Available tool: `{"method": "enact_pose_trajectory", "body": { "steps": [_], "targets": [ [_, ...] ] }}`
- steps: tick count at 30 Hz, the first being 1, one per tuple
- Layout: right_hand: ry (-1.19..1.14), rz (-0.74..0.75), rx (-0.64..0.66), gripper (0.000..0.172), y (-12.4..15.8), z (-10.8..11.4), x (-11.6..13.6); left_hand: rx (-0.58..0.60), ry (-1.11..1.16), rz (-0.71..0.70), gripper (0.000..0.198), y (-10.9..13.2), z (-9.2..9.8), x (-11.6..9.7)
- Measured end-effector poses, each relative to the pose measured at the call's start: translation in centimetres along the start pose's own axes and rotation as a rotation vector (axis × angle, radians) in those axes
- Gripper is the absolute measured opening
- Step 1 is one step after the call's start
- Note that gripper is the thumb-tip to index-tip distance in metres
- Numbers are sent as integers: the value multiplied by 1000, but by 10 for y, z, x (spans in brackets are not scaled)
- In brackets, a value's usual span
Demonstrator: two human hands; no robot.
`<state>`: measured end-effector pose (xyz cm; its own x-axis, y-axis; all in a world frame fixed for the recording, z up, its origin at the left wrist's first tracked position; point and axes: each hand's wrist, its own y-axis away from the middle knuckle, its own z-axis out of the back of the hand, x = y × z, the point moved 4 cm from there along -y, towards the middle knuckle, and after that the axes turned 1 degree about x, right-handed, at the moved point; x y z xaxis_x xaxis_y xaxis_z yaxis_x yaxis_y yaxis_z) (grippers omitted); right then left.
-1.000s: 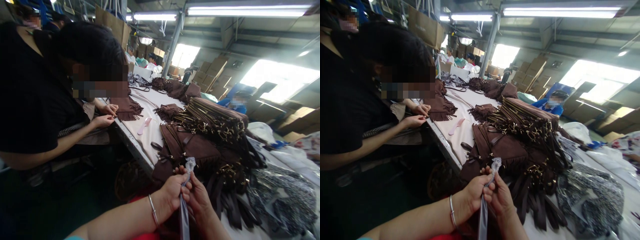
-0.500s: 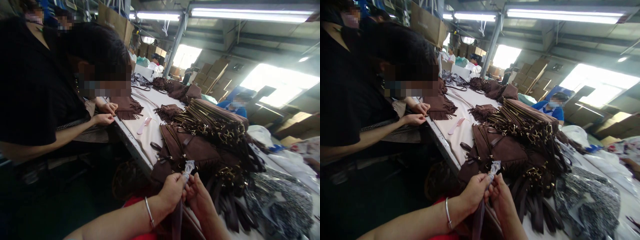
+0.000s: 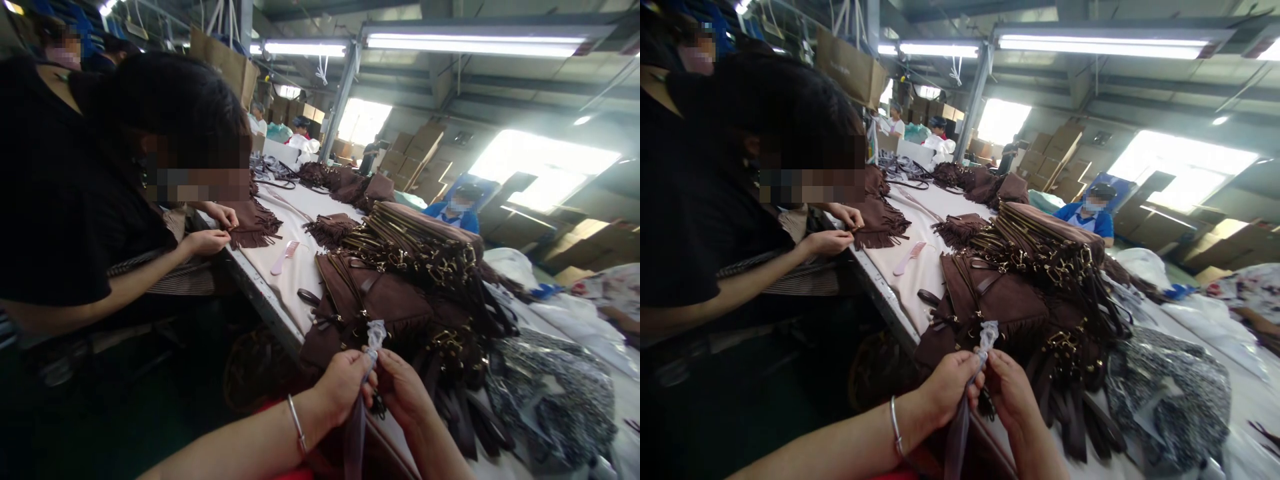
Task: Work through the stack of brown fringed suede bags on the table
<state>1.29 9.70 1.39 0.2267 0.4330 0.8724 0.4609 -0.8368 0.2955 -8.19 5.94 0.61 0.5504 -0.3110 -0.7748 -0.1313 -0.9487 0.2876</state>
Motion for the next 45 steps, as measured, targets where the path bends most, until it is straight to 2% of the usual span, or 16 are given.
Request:
{"method": "enact_pose_trajectory", "body": {
  "steps": [2, 5, 7, 9, 11, 14, 18, 21, 26, 29, 33, 35, 38, 40, 42, 45],
  "targets": [
    [-36, -9, -47, 38, 5, 1, -3, 8, -299, -117, 34, 4, 4, -6],
    [30, 7, -195, 39, 13, 9, -6, 49, -758, -395, 30, 12, 10, -26],
    [126, 8, -270, 38, 17, 17, -8, -49, -934, -548, 26, 13, 17, -45],
    [182, 16, -292, 37, 21, 23, -7, -204, -1002, -655, 21, 10, 23, -65],
    [176, 33, -252, 38, 24, 26, -6, -284, -1033, -713, 18, 4, 22, -81],
    [98, 22, -176, 40, 29, 25, 2, -275, -1078, -716, 18, -7, 14, -92],
    [72, 4, -174, 43, 39, 30, 26, -301, -1175, -739, 15, -17, 3, -101],
    [137, 26, -196, 46, 44, 41, 42, -265, -1324, -626, 19, -29, -8, -100],
    [176, 32, -224, 49, 41, 51, 43, -310, -1464, -428, 17, -43, -25, -97],
    [182, 40, -218, 51, 43, 44, 48, -302, -1471, -406, 19, -36, -34, -98],
    [238, 74, -149, 51, 65, 44, 62, -199, -1319, -485, 21, -13, -49, -97],
    [279, 121, -123, 49, 79, 62, 65, -119, -1214, -536, 22, -2, -60, -89],
    [439, 160, -178, 47, 96, 112, 60, -1, -1043, -566, 21, 2, -77, -61],
    [644, 193, -253, 46, 104, 146, 54, 46, -842, -395, 21, -5, -83, -33],
    [890, 313, -410, 40, 112, 165, 54, 65, -637, -117, 20, -14, -84, -5],
    [1119, 578, -673, 38, 127, 150, 55, 129, -436, 203, 20, -22, -82, 15]
  ]
}}
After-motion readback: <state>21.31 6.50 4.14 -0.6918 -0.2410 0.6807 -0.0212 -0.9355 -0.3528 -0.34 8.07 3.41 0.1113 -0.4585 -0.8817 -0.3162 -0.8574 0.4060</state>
